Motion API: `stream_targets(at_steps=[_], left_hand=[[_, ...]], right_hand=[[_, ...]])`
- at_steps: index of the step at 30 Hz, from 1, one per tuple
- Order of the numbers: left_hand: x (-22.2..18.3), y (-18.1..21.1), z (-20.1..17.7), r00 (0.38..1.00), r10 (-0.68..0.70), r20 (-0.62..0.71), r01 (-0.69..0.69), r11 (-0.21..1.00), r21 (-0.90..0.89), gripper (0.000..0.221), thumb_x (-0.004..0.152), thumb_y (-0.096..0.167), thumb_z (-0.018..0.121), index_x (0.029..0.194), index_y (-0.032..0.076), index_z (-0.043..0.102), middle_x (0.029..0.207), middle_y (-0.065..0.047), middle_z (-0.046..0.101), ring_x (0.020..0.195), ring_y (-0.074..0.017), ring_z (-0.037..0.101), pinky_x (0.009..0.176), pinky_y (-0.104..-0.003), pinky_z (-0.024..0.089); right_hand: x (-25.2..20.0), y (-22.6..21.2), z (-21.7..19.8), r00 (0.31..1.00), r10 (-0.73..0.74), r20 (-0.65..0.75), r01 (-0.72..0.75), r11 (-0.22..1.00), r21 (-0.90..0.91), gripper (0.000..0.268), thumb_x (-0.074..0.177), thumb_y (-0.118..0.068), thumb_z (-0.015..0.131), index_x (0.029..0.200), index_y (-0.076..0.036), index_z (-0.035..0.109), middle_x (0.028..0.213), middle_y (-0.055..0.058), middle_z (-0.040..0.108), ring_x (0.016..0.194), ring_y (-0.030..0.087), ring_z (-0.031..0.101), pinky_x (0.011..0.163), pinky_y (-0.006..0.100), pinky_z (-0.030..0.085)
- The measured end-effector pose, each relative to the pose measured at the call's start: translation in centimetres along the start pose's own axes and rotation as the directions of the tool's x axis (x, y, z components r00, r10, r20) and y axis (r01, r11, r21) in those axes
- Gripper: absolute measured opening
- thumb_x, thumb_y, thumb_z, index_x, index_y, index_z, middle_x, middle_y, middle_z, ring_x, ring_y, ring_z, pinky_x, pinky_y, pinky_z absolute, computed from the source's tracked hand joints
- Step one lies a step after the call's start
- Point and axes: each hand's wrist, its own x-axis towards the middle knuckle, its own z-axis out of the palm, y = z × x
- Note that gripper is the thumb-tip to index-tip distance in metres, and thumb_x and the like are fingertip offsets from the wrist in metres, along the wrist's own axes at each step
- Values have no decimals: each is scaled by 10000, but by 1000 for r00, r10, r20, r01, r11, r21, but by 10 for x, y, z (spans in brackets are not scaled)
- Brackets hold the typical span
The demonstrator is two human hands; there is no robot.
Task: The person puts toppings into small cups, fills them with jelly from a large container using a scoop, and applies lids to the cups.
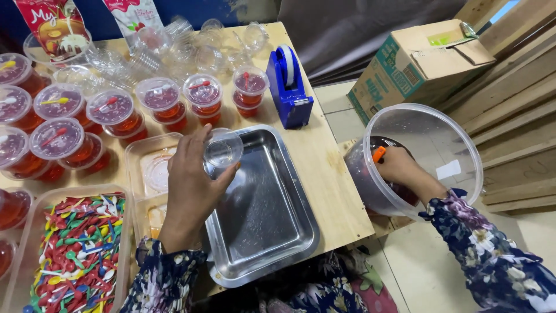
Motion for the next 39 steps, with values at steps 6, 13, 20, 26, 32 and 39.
stream_targets(at_steps=[6,13,20,26,32,39], left_hand=[[1,0,-1,1000,-8,20,8,1000,6,817,767,226,896,1473,72,514,1266,-186,582,1207,-401,608,1011,-610,438],[2,0,-1,1000,-17,23,17,1000,-9,813,762,215,904,1465,62,524,1263,-189,591,1192,-396,615,1014,-611,434],[2,1,-5,999,-32,20,33,999,-17,805,767,206,900,1460,55,518,1259,-182,588,1198,-398,612,1025,-613,429],[2,2,-5,999,-38,32,38,999,-9,803,780,229,892,1464,58,510,1264,-174,586,1212,-389,609,1041,-603,423],[2,1,-6,999,-30,36,31,999,-16,803,783,235,889,1465,52,506,1267,-176,584,1215,-392,606,1051,-610,412],[2,4,-6,998,-52,44,52,998,-18,794,780,217,892,1458,48,515,1269,-189,592,1219,-399,607,1061,-620,404]], right_hand=[[-27,-40,-24,1000,-3,9,2,986,165,396,909,-351,661,1137,-51,786,1017,207,787,1018,381,738,842,435,569],[-34,-49,-33,982,-40,-183,83,969,232,434,968,-404,631,1275,-119,744,1122,191,766,1122,385,691,959,473,546],[-12,-24,-10,997,-28,-69,24,998,-65,416,894,-403,635,1169,-125,775,1077,202,789,1137,401,693,960,484,567],[-25,-35,-19,1000,-5,10,6,1000,-30,444,848,-445,647,1079,-101,807,1010,205,805,1098,421,710,920,488,572],[-44,-57,-32,998,20,53,-26,995,100,516,859,-450,651,1170,-58,781,1079,241,790,1156,434,686,981,490,538],[-19,-32,-22,989,-39,-141,33,999,-43,470,978,-498,550,1299,-209,735,1135,239,775,1187,445,658,1052,517,514]])
